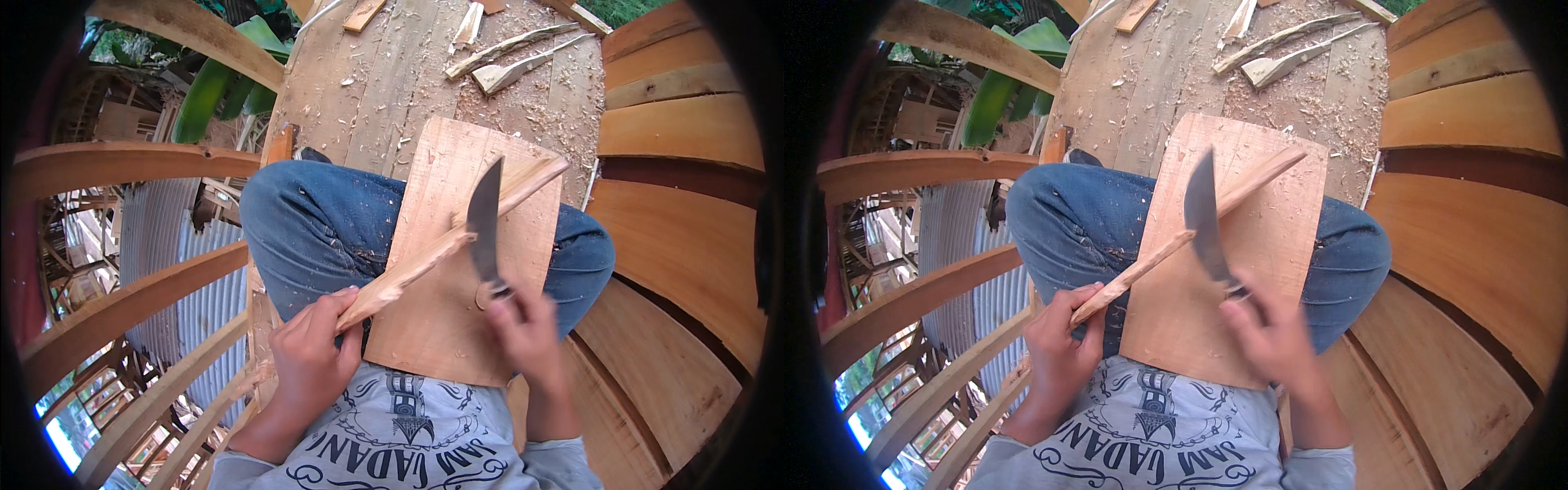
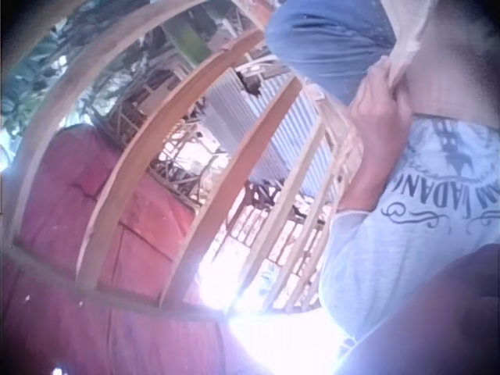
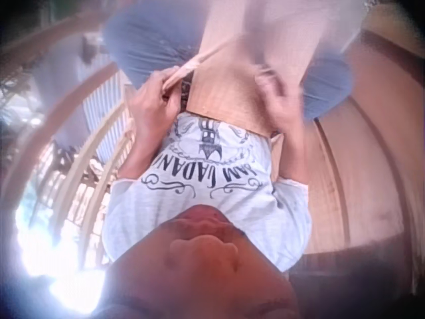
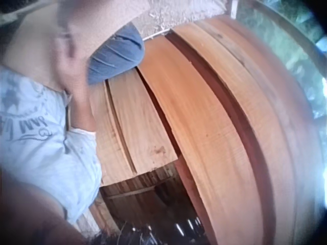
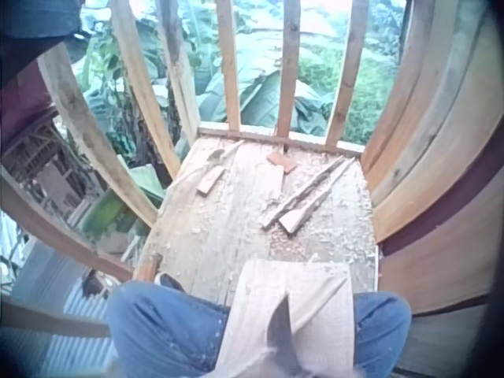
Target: The person sits cross-legged and uses a curved knife to shave and shape a rectangular piece of wood resting on their lap. They repeatedly scrape the surface to remove thin layers of wood, refining the shape of the block.
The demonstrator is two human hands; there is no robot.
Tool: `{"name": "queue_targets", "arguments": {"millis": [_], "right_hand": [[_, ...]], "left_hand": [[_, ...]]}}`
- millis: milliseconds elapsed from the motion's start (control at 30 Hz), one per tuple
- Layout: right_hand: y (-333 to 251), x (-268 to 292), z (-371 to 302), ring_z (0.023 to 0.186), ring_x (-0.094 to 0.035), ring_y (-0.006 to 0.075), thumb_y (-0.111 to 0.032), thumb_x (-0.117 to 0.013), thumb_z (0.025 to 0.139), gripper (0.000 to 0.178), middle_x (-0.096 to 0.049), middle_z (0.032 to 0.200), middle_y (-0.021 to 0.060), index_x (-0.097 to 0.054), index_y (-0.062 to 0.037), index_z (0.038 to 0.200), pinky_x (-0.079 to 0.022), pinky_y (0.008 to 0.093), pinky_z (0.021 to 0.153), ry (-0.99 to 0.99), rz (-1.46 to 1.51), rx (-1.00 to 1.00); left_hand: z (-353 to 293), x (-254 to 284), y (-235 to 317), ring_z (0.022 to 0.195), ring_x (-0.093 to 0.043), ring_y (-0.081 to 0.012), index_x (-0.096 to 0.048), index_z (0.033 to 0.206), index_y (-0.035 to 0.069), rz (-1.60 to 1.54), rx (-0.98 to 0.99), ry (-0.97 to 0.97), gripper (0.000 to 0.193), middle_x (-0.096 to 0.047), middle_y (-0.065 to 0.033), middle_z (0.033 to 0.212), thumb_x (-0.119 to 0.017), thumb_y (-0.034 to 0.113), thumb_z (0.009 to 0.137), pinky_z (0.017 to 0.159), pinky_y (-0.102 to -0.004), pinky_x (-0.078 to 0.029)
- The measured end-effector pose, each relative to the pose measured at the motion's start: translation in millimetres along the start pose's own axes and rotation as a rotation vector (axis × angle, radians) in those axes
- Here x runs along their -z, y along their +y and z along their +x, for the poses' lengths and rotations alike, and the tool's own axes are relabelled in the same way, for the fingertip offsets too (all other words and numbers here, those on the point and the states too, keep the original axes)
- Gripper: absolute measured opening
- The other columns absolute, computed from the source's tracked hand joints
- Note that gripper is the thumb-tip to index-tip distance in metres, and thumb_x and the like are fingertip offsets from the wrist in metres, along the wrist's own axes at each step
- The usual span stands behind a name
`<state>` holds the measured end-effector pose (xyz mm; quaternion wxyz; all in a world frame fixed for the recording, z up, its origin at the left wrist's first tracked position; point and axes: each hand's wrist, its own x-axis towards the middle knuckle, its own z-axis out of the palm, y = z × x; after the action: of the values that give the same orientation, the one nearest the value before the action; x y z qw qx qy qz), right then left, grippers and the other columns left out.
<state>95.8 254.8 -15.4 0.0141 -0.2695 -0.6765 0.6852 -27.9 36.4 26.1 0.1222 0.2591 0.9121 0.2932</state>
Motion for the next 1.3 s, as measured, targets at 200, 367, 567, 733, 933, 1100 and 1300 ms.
{"name": "queue_targets", "arguments": {"millis": [200, 367, 567, 733, 933, 1100, 1300], "right_hand": [[-11.0, 10.6, 11.1, 0.060, -0.049, 0.0047, -0.015, -0.061, 0.091, 0.033, -0.054, 0.068, -0.0014, -0.059, 0.0021, 0.119, -0.039, 0.0214, 0.054, 0.187, 0.115, 0.036], [-4.8, 15.0, 7.6, 0.058, -0.052, 0.0056, -0.015, -0.062, 0.090, 0.031, -0.057, 0.066, 0.0003, -0.059, 0.0017, 0.117, -0.040, 0.0214, 0.053, 0.018, -0.101, 0.011], [-6.7, -14.0, -6.8, 0.054, -0.050, 0.0049, -0.018, -0.062, 0.091, 0.028, -0.053, 0.065, 0.0002, -0.059, 0.0027, 0.110, -0.038, 0.0209, 0.047, -0.072, 0.125, -0.155], [-1.8, 8.5, 8.0, 0.047, -0.045, 0.0056, -0.023, -0.059, 0.093, 0.032, -0.054, 0.064, -0.0011, -0.058, 0.0006, 0.115, -0.035, 0.0212, 0.042, 0.215, 0.251, -0.062], [-10.1, 10.6, 6.3, 0.068, -0.057, 0.0088, -0.012, -0.062, 0.090, 0.035, -0.065, 0.082, 0.0010, -0.058, 0.0017, 0.122, -0.045, 0.0212, 0.063, -0.135, -0.181, -0.014], [-4.9, -7.9, -5.6, 0.052, -0.047, 0.0063, -0.017, -0.055, 0.096, 0.034, -0.053, 0.065, -0.0003, -0.053, 0.0003, 0.125, -0.036, 0.0213, 0.045, -0.099, 0.328, -0.210], [-4.4, -8.1, -6.0, 0.044, -0.043, 0.0078, -0.028, -0.049, 0.099, 0.035, -0.049, 0.060, 0.0043, -0.052, 0.0014, 0.118, -0.033, 0.0210, 0.038, -0.010, 0.404, -0.141]], "left_hand": [[-1.3, -0.7, 0.1, 0.083, -0.071, -0.0264, -0.061, 0.093, -0.001, -0.006, 0.027, 0.009, 0.020, -0.071, -0.0141, 0.091, -0.071, -0.006, 0.076, 0.070, -0.0312, -0.054], [-0.6, 1.7, -1.5, 0.083, -0.071, -0.0265, -0.061, 0.093, 0.000, 0.003, 0.001, 0.004, 0.021, -0.071, -0.0140, 0.091, -0.071, -0.006, 0.075, 0.070, -0.0309, -0.054], [2.5, -0.2, 2.2, 0.083, -0.071, -0.0266, -0.061, 0.093, 0.000, -0.004, 0.033, -0.021, 0.020, -0.070, -0.0147, 0.092, -0.070, -0.006, 0.076, 0.069, -0.0306, -0.054], [-2.2, -2.0, 0.4, 0.082, -0.071, -0.0264, -0.061, 0.093, -0.001, -0.010, 0.019, 0.029, 0.019, -0.070, -0.0142, 0.090, -0.070, -0.006, 0.077, 0.069, -0.0300, -0.054], [-1.2, -1.0, -1.3, 0.081, -0.071, -0.0267, -0.061, 0.092, -0.001, -0.017, 0.011, 0.026, 0.019, -0.070, -0.0140, 0.090, -0.070, -0.005, 0.077, 0.069, -0.0306, -0.053], [2.2, 0.5, 1.6, 0.082, -0.070, -0.0274, -0.060, 0.091, -0.001, -0.022, 0.013, 0.012, 0.019, -0.070, -0.0139, 0.090, -0.070, -0.006, 0.076, 0.068, -0.0315, -0.053], [1.3, 1.7, 0.6, 0.082, -0.070, -0.0277, -0.061, 0.092, 0.000, -0.022, 0.018, 0.021, 0.020, -0.070, -0.0139, 0.090, -0.071, -0.006, 0.075, 0.068, -0.0319, -0.053]]}}
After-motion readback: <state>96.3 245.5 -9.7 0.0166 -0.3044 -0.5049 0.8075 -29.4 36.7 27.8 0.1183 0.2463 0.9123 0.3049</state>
